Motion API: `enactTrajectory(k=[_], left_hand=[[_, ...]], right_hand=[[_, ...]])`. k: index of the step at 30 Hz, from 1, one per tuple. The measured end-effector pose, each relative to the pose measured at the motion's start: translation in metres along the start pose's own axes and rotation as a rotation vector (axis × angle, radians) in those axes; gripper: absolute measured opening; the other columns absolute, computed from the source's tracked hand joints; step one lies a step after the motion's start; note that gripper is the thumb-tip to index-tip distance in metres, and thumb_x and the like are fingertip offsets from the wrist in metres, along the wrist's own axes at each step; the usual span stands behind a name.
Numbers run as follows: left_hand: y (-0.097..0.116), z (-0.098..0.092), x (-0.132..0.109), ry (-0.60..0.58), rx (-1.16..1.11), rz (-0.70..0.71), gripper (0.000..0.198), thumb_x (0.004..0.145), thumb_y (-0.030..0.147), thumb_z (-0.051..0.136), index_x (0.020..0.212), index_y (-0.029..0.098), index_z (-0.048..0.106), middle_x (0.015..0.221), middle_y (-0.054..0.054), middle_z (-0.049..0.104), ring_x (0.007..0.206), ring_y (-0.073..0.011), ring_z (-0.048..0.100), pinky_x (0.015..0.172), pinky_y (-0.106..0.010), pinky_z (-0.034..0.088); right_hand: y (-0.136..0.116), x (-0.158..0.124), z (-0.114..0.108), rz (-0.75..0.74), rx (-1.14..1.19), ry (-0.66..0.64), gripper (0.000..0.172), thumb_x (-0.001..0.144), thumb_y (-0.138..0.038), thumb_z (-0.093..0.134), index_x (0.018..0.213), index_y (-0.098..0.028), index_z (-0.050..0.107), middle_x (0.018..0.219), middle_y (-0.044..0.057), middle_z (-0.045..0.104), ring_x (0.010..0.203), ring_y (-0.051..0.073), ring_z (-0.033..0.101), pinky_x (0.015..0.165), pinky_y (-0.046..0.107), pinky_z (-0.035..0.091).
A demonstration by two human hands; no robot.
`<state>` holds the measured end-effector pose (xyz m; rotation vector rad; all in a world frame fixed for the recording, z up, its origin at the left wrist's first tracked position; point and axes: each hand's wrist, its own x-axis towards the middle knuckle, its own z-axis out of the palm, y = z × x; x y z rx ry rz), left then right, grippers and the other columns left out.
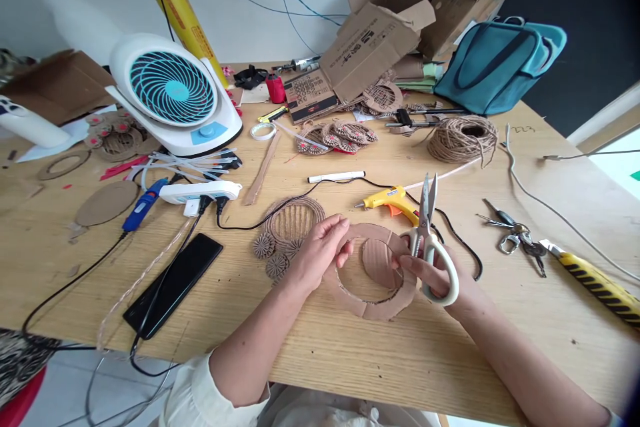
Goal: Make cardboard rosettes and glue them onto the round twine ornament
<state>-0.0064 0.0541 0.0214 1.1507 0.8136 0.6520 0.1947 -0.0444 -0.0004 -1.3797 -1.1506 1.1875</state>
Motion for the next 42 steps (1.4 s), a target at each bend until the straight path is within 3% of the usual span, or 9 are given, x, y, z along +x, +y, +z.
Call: enactTrajectory(k=[5, 11, 16, 19, 24, 30, 33, 37, 42], left_hand=[[0.006, -0.004, -0.001, -0.112, 0.138, 0.000, 0.034, 0.092, 0.052, 0.058, 0.092, 0.018, 0.059, 0.074, 0.000, 0.065, 0.045, -0.0048, 0.050, 0.046, -0.017, 0.035], [0.002, 0.001, -0.003, -0.093, -0.023, -0.073, 0.041, 0.081, 0.049, 0.073, 0.071, 0.018, 0.048, 0.061, 0.011, 0.042, 0.038, 0.0012, 0.036, 0.057, -0.019, 0.047], [-0.001, -0.003, 0.002, -0.127, -0.146, -0.138, 0.048, 0.082, 0.063, 0.065, 0.082, 0.016, 0.057, 0.067, -0.001, 0.063, 0.042, -0.0040, 0.044, 0.040, -0.016, 0.032], [-0.001, -0.007, 0.005, -0.214, -0.220, -0.149, 0.052, 0.084, 0.067, 0.061, 0.088, 0.016, 0.058, 0.068, -0.004, 0.067, 0.043, -0.0058, 0.046, 0.040, -0.016, 0.036], [0.003, -0.009, 0.004, -0.260, -0.333, -0.213, 0.045, 0.084, 0.058, 0.067, 0.098, 0.017, 0.056, 0.072, -0.004, 0.069, 0.046, -0.0076, 0.048, 0.041, -0.017, 0.041], [0.011, -0.010, 0.000, -0.241, -0.275, -0.128, 0.040, 0.078, 0.043, 0.080, 0.096, 0.014, 0.060, 0.086, -0.004, 0.065, 0.059, -0.0066, 0.053, 0.050, -0.018, 0.049], [0.010, -0.011, 0.001, -0.204, -0.267, -0.118, 0.035, 0.081, 0.041, 0.078, 0.093, 0.014, 0.060, 0.077, 0.001, 0.060, 0.051, -0.0023, 0.043, 0.046, -0.015, 0.044], [0.009, -0.014, 0.005, -0.113, -0.313, -0.107, 0.037, 0.079, 0.039, 0.081, 0.080, 0.015, 0.054, 0.066, 0.007, 0.050, 0.044, 0.0010, 0.030, 0.040, -0.010, 0.030], [0.012, -0.015, 0.007, 0.019, -0.381, -0.029, 0.042, 0.072, 0.040, 0.086, 0.080, 0.016, 0.051, 0.064, 0.008, 0.048, 0.045, 0.0004, 0.029, 0.039, -0.008, 0.025]], right_hand=[[-0.007, -0.001, 0.001, 0.066, -0.030, -0.014, 0.030, 0.077, -0.048, 0.075, 0.082, -0.023, 0.060, 0.069, 0.002, 0.062, 0.058, 0.015, 0.049, 0.051, 0.029, 0.041], [-0.013, -0.004, 0.010, 0.038, -0.065, -0.063, 0.027, 0.078, -0.045, 0.074, 0.075, -0.023, 0.059, 0.062, 0.000, 0.055, 0.054, 0.012, 0.042, 0.049, 0.028, 0.037], [-0.010, -0.002, 0.008, 0.048, -0.020, -0.028, 0.028, 0.078, -0.047, 0.075, 0.077, -0.023, 0.060, 0.068, 0.002, 0.061, 0.058, 0.015, 0.050, 0.052, 0.029, 0.041], [-0.006, -0.001, 0.005, 0.045, -0.014, 0.014, 0.029, 0.079, -0.049, 0.073, 0.079, -0.023, 0.061, 0.072, 0.003, 0.063, 0.061, 0.015, 0.051, 0.052, 0.029, 0.041], [0.004, -0.001, 0.004, 0.031, 0.005, 0.045, 0.033, 0.080, -0.051, 0.073, 0.076, -0.022, 0.060, 0.070, 0.002, 0.058, 0.061, 0.014, 0.049, 0.051, 0.027, 0.038], [0.011, 0.001, 0.009, 0.001, 0.185, 0.113, 0.032, 0.084, -0.047, 0.073, 0.081, -0.022, 0.053, 0.074, 0.000, 0.056, 0.069, 0.014, 0.052, 0.060, 0.027, 0.043], [0.011, 0.000, 0.010, 0.006, 0.211, 0.096, 0.033, 0.082, -0.048, 0.074, 0.080, -0.022, 0.055, 0.076, 0.001, 0.059, 0.070, 0.015, 0.053, 0.059, 0.028, 0.043], [0.011, 0.001, 0.007, 0.025, 0.253, 0.137, 0.031, 0.082, -0.046, 0.076, 0.097, -0.024, 0.061, 0.081, 0.001, 0.064, 0.072, 0.015, 0.056, 0.063, 0.028, 0.045], [0.012, 0.003, 0.002, -0.007, 0.301, 0.183, 0.027, 0.083, -0.042, 0.075, 0.100, -0.025, 0.064, 0.078, -0.001, 0.061, 0.072, 0.014, 0.056, 0.067, 0.027, 0.047]])
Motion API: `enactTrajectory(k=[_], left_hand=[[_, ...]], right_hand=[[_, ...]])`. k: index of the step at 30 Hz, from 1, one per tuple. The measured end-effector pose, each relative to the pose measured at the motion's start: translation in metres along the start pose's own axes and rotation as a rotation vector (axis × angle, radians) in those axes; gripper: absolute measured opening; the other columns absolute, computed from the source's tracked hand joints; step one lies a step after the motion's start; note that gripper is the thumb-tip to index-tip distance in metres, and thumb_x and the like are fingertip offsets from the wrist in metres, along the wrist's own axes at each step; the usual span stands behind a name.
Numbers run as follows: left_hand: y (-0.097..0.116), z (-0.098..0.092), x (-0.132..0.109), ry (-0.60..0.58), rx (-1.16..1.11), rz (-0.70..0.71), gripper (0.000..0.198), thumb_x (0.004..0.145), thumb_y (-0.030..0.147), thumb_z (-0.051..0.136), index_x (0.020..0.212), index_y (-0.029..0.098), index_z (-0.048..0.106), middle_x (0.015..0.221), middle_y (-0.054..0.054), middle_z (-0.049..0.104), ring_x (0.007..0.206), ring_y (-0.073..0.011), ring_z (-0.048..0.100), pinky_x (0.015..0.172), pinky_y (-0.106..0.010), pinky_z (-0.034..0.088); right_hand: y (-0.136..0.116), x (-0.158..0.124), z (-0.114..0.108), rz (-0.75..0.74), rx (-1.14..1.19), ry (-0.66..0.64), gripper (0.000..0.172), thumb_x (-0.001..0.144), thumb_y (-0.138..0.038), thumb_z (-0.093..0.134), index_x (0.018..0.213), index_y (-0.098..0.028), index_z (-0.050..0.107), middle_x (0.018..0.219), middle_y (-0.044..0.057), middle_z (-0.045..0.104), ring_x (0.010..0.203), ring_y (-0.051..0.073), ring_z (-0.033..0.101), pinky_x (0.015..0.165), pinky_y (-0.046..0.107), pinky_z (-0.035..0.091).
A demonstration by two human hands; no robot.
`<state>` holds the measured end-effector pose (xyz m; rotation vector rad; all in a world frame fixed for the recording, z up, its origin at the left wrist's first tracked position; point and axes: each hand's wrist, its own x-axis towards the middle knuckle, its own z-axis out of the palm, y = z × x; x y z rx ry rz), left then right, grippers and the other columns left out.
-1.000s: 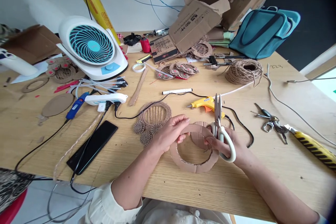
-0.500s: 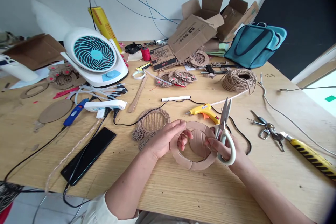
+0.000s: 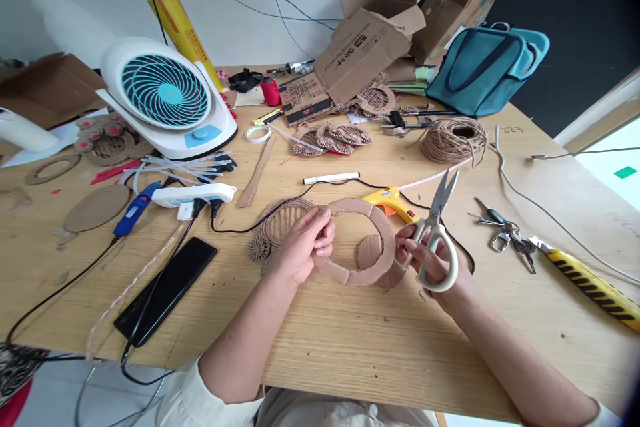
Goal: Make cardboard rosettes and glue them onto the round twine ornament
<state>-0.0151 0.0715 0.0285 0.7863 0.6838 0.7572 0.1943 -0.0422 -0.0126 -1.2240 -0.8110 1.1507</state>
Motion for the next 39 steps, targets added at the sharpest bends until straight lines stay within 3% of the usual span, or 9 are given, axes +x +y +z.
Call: enactTrajectory(k=[3, 9, 12, 15, 17, 20, 24, 30, 39], left_hand=[[-0.001, 0.003, 0.000, 0.018, -0.031, 0.012, 0.043, 0.071, 0.038, 0.087, 0.080, 0.016, 0.051, 0.065, 0.008, 0.047, 0.045, 0.0004, 0.029, 0.040, -0.008, 0.025], [-0.004, 0.002, 0.000, -0.011, -0.116, -0.015, 0.042, 0.074, 0.034, 0.085, 0.078, 0.018, 0.047, 0.062, 0.009, 0.045, 0.043, -0.0002, 0.028, 0.038, -0.009, 0.021], [-0.005, 0.001, 0.002, -0.045, -0.199, -0.062, 0.040, 0.077, 0.030, 0.083, 0.075, 0.018, 0.045, 0.061, 0.009, 0.042, 0.043, -0.0004, 0.028, 0.038, -0.010, 0.020], [-0.009, 0.001, 0.003, -0.020, -0.207, -0.065, 0.034, 0.080, 0.033, 0.079, 0.078, 0.017, 0.050, 0.065, 0.006, 0.049, 0.049, -0.0029, 0.039, 0.045, -0.012, 0.033], [-0.011, 0.002, 0.002, -0.001, -0.112, -0.027, 0.030, 0.083, 0.039, 0.076, 0.084, 0.016, 0.057, 0.071, 0.002, 0.056, 0.059, -0.0070, 0.050, 0.055, -0.018, 0.044], [-0.012, 0.005, -0.002, -0.052, 0.136, 0.014, 0.034, 0.084, 0.046, 0.074, 0.091, 0.014, 0.066, 0.080, -0.002, 0.063, 0.073, -0.0110, 0.057, 0.068, -0.021, 0.048], [-0.010, 0.007, -0.007, -0.101, 0.394, -0.014, 0.036, 0.087, 0.051, 0.069, 0.084, 0.015, 0.065, 0.080, -0.002, 0.062, 0.070, -0.0103, 0.054, 0.055, -0.018, 0.043], [-0.010, 0.008, -0.006, -0.047, 0.355, 0.066, 0.042, 0.083, 0.057, 0.070, 0.082, 0.016, 0.061, 0.081, -0.001, 0.058, 0.068, -0.0112, 0.054, 0.052, -0.020, 0.050], [-0.013, 0.010, -0.007, -0.115, 0.257, -0.011, 0.041, 0.079, 0.053, 0.077, 0.081, 0.014, 0.063, 0.080, -0.001, 0.057, 0.067, -0.0106, 0.055, 0.052, -0.019, 0.053]], right_hand=[[0.001, -0.002, 0.001, 0.038, -0.059, -0.062, 0.026, 0.081, -0.041, 0.077, 0.098, -0.025, 0.065, 0.076, -0.001, 0.063, 0.070, 0.014, 0.057, 0.064, 0.027, 0.046], [0.005, -0.004, 0.004, 0.031, -0.209, -0.135, 0.025, 0.077, -0.039, 0.077, 0.069, -0.021, 0.061, 0.064, 0.000, 0.060, 0.059, 0.014, 0.054, 0.055, 0.028, 0.042], [0.008, -0.003, 0.003, 0.030, -0.188, -0.138, 0.026, 0.082, -0.042, 0.073, 0.071, -0.022, 0.060, 0.065, 0.000, 0.061, 0.060, 0.015, 0.054, 0.056, 0.029, 0.043], [0.008, -0.002, 0.002, 0.039, -0.138, -0.090, 0.026, 0.082, -0.042, 0.073, 0.073, -0.022, 0.059, 0.065, 0.000, 0.061, 0.059, 0.014, 0.054, 0.055, 0.028, 0.043], [0.007, 0.000, 0.002, 0.020, -0.102, -0.035, 0.024, 0.081, -0.040, 0.075, 0.077, -0.022, 0.060, 0.066, -0.001, 0.060, 0.060, 0.014, 0.054, 0.055, 0.027, 0.043], [0.004, 0.005, -0.002, -0.043, -0.035, 0.080, 0.020, 0.080, -0.037, 0.076, 0.087, -0.024, 0.063, 0.070, -0.002, 0.060, 0.063, 0.013, 0.054, 0.058, 0.026, 0.044], [0.002, 0.011, -0.007, -0.092, 0.035, 0.158, 0.026, 0.079, -0.040, 0.077, 0.094, -0.025, 0.063, 0.074, -0.001, 0.060, 0.065, 0.013, 0.052, 0.060, 0.026, 0.043], [-0.002, 0.009, -0.001, -0.066, 0.096, 0.074, 0.033, 0.076, -0.042, 0.081, 0.096, -0.023, 0.063, 0.075, -0.002, 0.060, 0.067, 0.012, 0.054, 0.062, 0.026, 0.045], [-0.003, 0.010, -0.003, -0.044, 0.113, 0.158, 0.026, 0.079, -0.038, 0.079, 0.091, -0.022, 0.062, 0.069, -0.004, 0.058, 0.064, 0.011, 0.052, 0.060, 0.024, 0.041]])
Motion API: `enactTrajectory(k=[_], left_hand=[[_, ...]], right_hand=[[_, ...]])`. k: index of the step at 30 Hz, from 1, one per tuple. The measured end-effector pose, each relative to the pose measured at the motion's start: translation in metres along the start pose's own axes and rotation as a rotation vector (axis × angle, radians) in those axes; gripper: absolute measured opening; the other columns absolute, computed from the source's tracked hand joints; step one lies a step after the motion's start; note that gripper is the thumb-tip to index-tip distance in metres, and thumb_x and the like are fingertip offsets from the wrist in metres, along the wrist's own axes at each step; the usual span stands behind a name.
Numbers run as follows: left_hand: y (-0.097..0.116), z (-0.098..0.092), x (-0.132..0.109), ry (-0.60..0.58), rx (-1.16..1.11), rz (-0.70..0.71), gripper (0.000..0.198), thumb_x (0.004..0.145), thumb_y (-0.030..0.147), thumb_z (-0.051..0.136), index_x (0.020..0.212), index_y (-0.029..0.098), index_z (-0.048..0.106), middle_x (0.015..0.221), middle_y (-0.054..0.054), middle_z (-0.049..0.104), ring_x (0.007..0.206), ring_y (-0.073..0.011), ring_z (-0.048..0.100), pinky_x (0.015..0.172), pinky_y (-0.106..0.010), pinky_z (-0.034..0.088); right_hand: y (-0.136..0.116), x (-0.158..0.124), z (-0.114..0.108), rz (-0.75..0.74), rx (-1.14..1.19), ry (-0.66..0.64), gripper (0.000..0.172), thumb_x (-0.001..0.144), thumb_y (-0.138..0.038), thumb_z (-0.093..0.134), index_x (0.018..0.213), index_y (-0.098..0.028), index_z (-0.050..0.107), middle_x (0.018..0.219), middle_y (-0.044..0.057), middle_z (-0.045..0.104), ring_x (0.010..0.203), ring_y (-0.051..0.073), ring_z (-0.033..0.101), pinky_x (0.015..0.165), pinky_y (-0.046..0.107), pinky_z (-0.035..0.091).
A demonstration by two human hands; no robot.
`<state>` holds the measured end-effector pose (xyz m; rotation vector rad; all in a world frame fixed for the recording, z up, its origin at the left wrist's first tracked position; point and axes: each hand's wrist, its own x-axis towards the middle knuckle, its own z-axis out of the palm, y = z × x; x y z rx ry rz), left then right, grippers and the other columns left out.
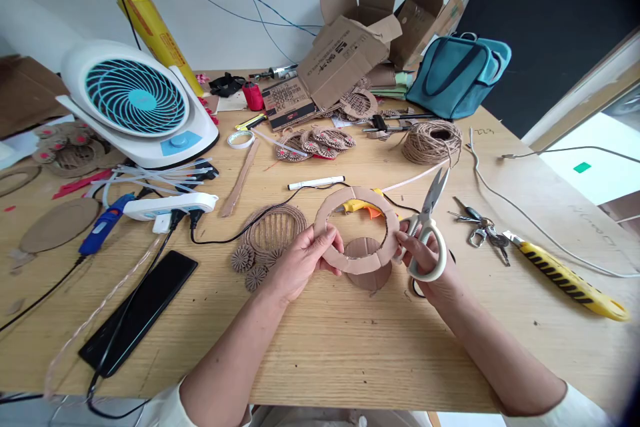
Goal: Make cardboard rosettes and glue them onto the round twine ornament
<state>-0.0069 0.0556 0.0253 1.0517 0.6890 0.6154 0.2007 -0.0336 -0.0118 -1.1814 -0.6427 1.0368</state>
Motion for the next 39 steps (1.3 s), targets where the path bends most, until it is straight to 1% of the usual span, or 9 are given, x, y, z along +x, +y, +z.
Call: enactTrajectory(k=[6, 12, 17, 20, 22, 25, 30, 35, 39], left_hand=[[0.000, 0.000, 0.001, 0.048, -0.086, 0.049, 0.038, 0.078, 0.049, 0.079, 0.083, 0.015, 0.064, 0.084, -0.002, 0.058, 0.073, -0.0119, 0.056, 0.055, -0.020, 0.056], [-0.004, 0.001, 0.002, 0.036, -0.129, 0.038, 0.035, 0.077, 0.047, 0.081, 0.084, 0.015, 0.066, 0.086, -0.001, 0.057, 0.076, -0.0127, 0.057, 0.060, -0.023, 0.058], [-0.012, 0.000, 0.001, -0.179, -0.133, -0.113, 0.029, 0.086, 0.043, 0.074, 0.092, 0.015, 0.071, 0.099, -0.007, 0.065, 0.094, -0.0182, 0.064, 0.079, -0.032, 0.059], [-0.008, -0.005, -0.001, -0.268, -0.082, -0.184, 0.037, 0.085, 0.040, 0.077, 0.113, 0.017, 0.070, 0.108, -0.011, 0.070, 0.103, -0.0203, 0.066, 0.083, -0.029, 0.055], [-0.003, -0.008, -0.002, -0.235, -0.076, -0.149, 0.045, 0.083, 0.041, 0.079, 0.120, 0.019, 0.066, 0.106, -0.011, 0.072, 0.101, -0.0205, 0.068, 0.082, -0.028, 0.055], [0.001, -0.008, -0.001, -0.155, -0.054, -0.078, 0.045, 0.082, 0.043, 0.079, 0.117, 0.019, 0.066, 0.103, -0.010, 0.074, 0.090, -0.0190, 0.071, 0.076, -0.028, 0.056], [-0.001, -0.004, 0.003, -0.058, 0.025, -0.052, 0.039, 0.080, 0.049, 0.077, 0.086, 0.013, 0.066, 0.086, -0.007, 0.073, 0.057, -0.0086, 0.062, 0.051, -0.018, 0.048], [0.001, -0.009, 0.007, 0.103, -0.099, 0.054, 0.040, 0.076, 0.049, 0.080, 0.082, 0.014, 0.063, 0.082, -0.005, 0.072, 0.057, -0.0076, 0.059, 0.048, -0.016, 0.046], [0.002, -0.011, 0.008, 0.154, -0.024, 0.079, 0.037, 0.081, 0.049, 0.076, 0.092, 0.015, 0.065, 0.087, -0.006, 0.070, 0.068, -0.0120, 0.062, 0.055, -0.019, 0.050]], right_hand=[[-0.002, -0.001, 0.006, 0.014, 0.079, 0.003, 0.025, 0.078, -0.037, 0.078, 0.093, -0.023, 0.063, 0.075, -0.002, 0.062, 0.065, 0.012, 0.056, 0.064, 0.026, 0.046], [0.000, -0.006, 0.010, 0.004, 0.015, -0.087, 0.027, 0.077, -0.041, 0.079, 0.092, -0.023, 0.065, 0.077, 0.000, 0.064, 0.075, 0.015, 0.060, 0.072, 0.028, 0.050], [0.003, -0.003, 0.006, -0.028, -0.037, 0.016, 0.028, 0.075, -0.041, 0.080, 0.090, -0.023, 0.064, 0.089, 0.002, 0.069, 0.088, 0.019, 0.064, 0.083, 0.033, 0.052], [-0.002, -0.002, 0.000, -0.092, -0.163, 0.058, 0.027, 0.077, -0.045, 0.077, 0.084, -0.022, 0.064, 0.082, 0.003, 0.068, 0.080, 0.018, 0.063, 0.071, 0.030, 0.051], [-0.009, -0.004, 0.000, -0.069, -0.252, 0.034, 0.028, 0.074, -0.045, 0.079, 0.081, -0.021, 0.064, 0.074, 0.002, 0.066, 0.066, 0.015, 0.057, 0.058, 0.027, 0.046], [-0.018, -0.010, 0.005, 0.032, -0.333, -0.086, 0.034, 0.064, -0.041, 0.086, 0.077, -0.021, 0.062, 0.062, -0.002, 0.061, 0.052, 0.011, 0.046, 0.047, 0.024, 0.037], [-0.016, -0.015, 0.012, 0.076, -0.333, -0.251, 0.037, 0.063, -0.042, 0.086, 0.081, -0.021, 0.062, 0.068, 0.000, 0.066, 0.056, 0.013, 0.050, 0.050, 0.025, 0.041], [-0.004, -0.011, 0.007, 0.078, -0.255, -0.220, 0.034, 0.075, -0.047, 0.078, 0.092, -0.022, 0.064, 0.076, 0.001, 0.068, 0.065, 0.016, 0.058, 0.057, 0.027, 0.048], [0.003, -0.011, 0.007, 0.108, -0.241, -0.233, 0.030, 0.073, -0.041, 0.080, 0.089, -0.022, 0.063, 0.069, -0.001, 0.061, 0.061, 0.014, 0.055, 0.055, 0.026, 0.047]])
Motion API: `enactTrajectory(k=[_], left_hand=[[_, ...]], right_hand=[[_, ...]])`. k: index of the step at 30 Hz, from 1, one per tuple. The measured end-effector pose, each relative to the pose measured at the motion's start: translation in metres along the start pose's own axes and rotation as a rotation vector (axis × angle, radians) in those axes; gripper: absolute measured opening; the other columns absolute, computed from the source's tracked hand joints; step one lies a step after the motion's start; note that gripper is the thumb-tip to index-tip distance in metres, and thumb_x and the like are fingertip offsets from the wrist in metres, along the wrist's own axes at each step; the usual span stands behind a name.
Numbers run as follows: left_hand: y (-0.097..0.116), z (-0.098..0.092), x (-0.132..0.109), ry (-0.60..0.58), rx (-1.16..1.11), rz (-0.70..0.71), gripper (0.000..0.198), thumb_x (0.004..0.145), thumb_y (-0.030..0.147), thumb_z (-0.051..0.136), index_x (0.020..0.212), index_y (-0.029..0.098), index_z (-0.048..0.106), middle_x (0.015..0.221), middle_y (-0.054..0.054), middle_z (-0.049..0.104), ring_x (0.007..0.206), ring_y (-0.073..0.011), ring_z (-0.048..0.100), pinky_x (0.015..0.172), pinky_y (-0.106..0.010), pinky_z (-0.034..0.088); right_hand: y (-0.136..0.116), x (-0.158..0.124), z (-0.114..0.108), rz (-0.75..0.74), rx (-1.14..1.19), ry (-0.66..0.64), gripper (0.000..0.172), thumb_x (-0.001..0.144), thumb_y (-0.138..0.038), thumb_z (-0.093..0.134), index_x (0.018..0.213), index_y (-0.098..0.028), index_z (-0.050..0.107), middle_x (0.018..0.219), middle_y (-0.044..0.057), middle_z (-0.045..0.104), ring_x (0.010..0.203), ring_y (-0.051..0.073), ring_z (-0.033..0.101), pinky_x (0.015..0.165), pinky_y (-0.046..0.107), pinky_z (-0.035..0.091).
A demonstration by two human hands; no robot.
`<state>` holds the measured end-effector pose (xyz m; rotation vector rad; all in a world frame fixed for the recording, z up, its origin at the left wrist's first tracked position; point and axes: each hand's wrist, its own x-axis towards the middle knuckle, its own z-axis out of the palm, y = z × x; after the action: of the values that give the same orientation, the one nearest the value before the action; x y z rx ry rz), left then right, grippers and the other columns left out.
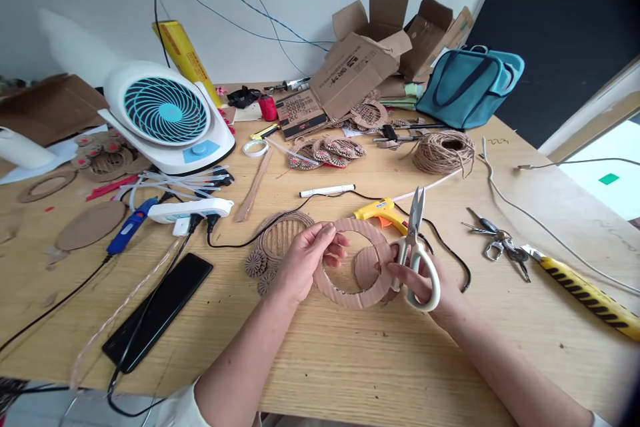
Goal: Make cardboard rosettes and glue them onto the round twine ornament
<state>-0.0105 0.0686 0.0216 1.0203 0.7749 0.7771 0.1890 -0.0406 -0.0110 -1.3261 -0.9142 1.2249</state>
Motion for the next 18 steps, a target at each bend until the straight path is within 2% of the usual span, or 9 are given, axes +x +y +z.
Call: enactTrajectory(k=[2, 4, 5, 6, 8, 11, 14, 18], left_hand=[[0.000, 0.002, -0.005, 0.133, 0.127, 0.149, 0.032, 0.083, 0.041, 0.075, 0.104, 0.018, 0.067, 0.100, -0.008, 0.070, 0.087, -0.0165, 0.064, 0.071, -0.024, 0.055], [0.002, 0.008, -0.014, 0.313, 0.284, 0.394, 0.026, 0.082, 0.029, 0.077, 0.107, 0.022, 0.069, 0.111, -0.008, 0.067, 0.105, -0.0197, 0.060, 0.090, -0.028, 0.052], [0.002, 0.011, -0.019, 0.359, 0.352, 0.496, 0.023, 0.082, 0.025, 0.077, 0.104, 0.024, 0.071, 0.113, -0.008, 0.066, 0.109, -0.0211, 0.058, 0.097, -0.031, 0.048], [0.003, 0.015, -0.025, 0.337, 0.399, 0.552, 0.016, 0.083, 0.022, 0.075, 0.098, 0.024, 0.072, 0.109, -0.008, 0.067, 0.108, -0.0225, 0.058, 0.100, -0.033, 0.047], [0.001, 0.024, -0.034, 0.136, 0.469, 0.534, 0.008, 0.084, 0.019, 0.071, 0.091, 0.024, 0.072, 0.101, -0.009, 0.069, 0.102, -0.0243, 0.061, 0.100, -0.036, 0.047], [-0.006, 0.034, -0.036, 0.016, 0.469, 0.463, 0.009, 0.086, 0.016, 0.067, 0.091, 0.023, 0.066, 0.109, -0.009, 0.069, 0.106, -0.0238, 0.064, 0.098, -0.037, 0.048], [-0.017, 0.036, -0.030, 0.037, 0.418, 0.341, 0.011, 0.087, 0.019, 0.066, 0.089, 0.023, 0.056, 0.106, -0.008, 0.066, 0.098, -0.0206, 0.067, 0.088, -0.033, 0.053], [-0.025, 0.034, -0.025, 0.106, 0.409, 0.263, 0.021, 0.085, 0.023, 0.069, 0.081, 0.022, 0.049, 0.081, 0.000, 0.058, 0.074, -0.0146, 0.060, 0.069, -0.026, 0.051]], right_hand=[[0.001, 0.000, 0.002, 0.017, -0.002, 0.028, 0.030, 0.071, -0.038, 0.081, 0.088, -0.022, 0.062, 0.068, -0.002, 0.060, 0.059, 0.014, 0.055, 0.053, 0.026, 0.047], [0.002, 0.001, 0.003, 0.015, -0.009, 0.088, 0.031, 0.071, -0.039, 0.081, 0.088, -0.022, 0.061, 0.067, -0.002, 0.060, 0.057, 0.014, 0.054, 0.051, 0.026, 0.046], [0.001, 0.001, 0.004, 0.011, -0.021, 0.118, 0.032, 0.070, -0.039, 0.081, 0.088, -0.022, 0.061, 0.066, -0.003, 0.059, 0.056, 0.013, 0.054, 0.050, 0.025, 0.045], [0.000, 0.001, 0.005, 0.006, -0.039, 0.141, 0.033, 0.069, -0.040, 0.082, 0.088, -0.022, 0.061, 0.064, -0.003, 0.059, 0.054, 0.013, 0.052, 0.049, 0.025, 0.044], [-0.003, 0.000, 0.007, -0.023, -0.083, 0.173, 0.035, 0.067, -0.042, 0.083, 0.087, -0.022, 0.061, 0.062, -0.003, 0.057, 0.053, 0.013, 0.051, 0.048, 0.025, 0.042], [-0.007, -0.005, 0.013, -0.105, -0.168, 0.192, 0.033, 0.068, -0.040, 0.083, 0.086, -0.022, 0.061, 0.062, -0.003, 0.057, 0.054, 0.013, 0.050, 0.050, 0.026, 0.044], [-0.008, -0.010, 0.021, -0.144, -0.204, 0.133, 0.028, 0.075, -0.040, 0.078, 0.088, -0.023, 0.060, 0.063, -0.004, 0.056, 0.055, 0.013, 0.050, 0.053, 0.027, 0.046], [-0.008, -0.015, 0.030, -0.145, -0.243, 0.037, 0.027, 0.079, -0.042, 0.075, 0.085, -0.023, 0.058, 0.064, -0.004, 0.055, 0.054, 0.012, 0.048, 0.052, 0.026, 0.044]])
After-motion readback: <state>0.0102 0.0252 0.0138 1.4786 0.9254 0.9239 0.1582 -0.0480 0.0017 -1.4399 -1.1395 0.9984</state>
